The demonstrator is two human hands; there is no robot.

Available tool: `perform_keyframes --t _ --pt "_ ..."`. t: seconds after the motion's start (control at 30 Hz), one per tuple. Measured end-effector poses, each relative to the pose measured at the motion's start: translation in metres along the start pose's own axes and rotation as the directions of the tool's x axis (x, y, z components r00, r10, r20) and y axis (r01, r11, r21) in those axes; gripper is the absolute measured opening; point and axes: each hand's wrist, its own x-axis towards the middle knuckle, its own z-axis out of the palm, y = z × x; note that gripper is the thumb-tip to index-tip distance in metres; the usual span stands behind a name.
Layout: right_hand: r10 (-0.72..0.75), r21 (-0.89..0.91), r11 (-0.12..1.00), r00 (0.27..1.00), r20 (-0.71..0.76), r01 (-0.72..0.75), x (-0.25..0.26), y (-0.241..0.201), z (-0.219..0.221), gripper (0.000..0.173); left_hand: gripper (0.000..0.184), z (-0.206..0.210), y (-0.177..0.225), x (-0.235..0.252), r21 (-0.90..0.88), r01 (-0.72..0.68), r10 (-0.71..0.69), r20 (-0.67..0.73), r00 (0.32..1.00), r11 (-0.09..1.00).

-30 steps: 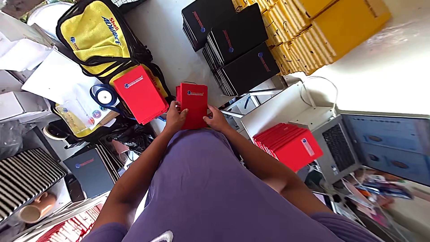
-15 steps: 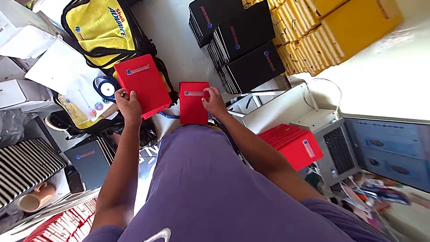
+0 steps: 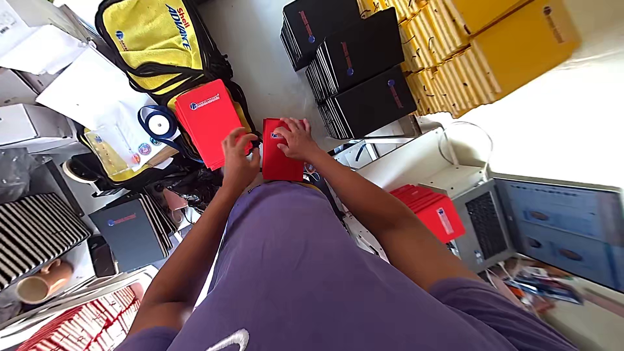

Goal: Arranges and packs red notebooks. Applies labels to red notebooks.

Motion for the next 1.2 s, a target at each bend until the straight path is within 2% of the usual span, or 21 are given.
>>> perform_keyframes --t 0.13,0.3,0.5,0.67,0.8,1.07,1.2 --pt "-0.112 0.001 0.994 0.986 0.120 0.113 0.024 0.003 -0.012 0.043 0.023 0.029 0.000 -0.009 -0.022 -0.086 0.088 0.086 0.992 0.996" --pt "-0.130 -0.046 0.989 0.976 0.176 0.140 0.033 0.005 -0.020 0.044 0.022 0.032 0.005 -0.020 -0.016 -0.177 0.178 0.047 0.983 0.984" --pt "-0.135 -0.103 0.981 0.965 0.225 0.162 0.039 -0.007 -0.028 0.042 0.023 0.037 0.003 -0.027 -0.079 -0.142 0.148 0.085 0.985 0.987" --pt "-0.145 -0.152 0.970 0.956 0.256 0.188 0.045 -0.011 -0.031 0.031 0.019 0.055 0.006 -0.030 -0.146 -0.126 0.158 0.231 0.960 0.981" --pt "-0.155 -0.138 0.971 0.955 0.254 0.194 0.043 -0.010 -0.033 0.041 0.021 0.062 0.004 -0.028 -0.146 -0.073 0.119 0.332 0.936 0.987" --pt "-0.192 -0.165 0.955 0.938 0.288 0.246 0.044 -0.007 -0.033 0.046 0.020 0.065 0.006 -0.026 -0.124 -0.123 0.156 0.303 0.940 0.985" --pt "-0.202 -0.171 0.949 0.928 0.314 0.265 0.046 -0.009 -0.035 0.039 0.021 0.066 0.008 -0.025 -0.133 -0.118 0.153 0.301 0.941 0.984"
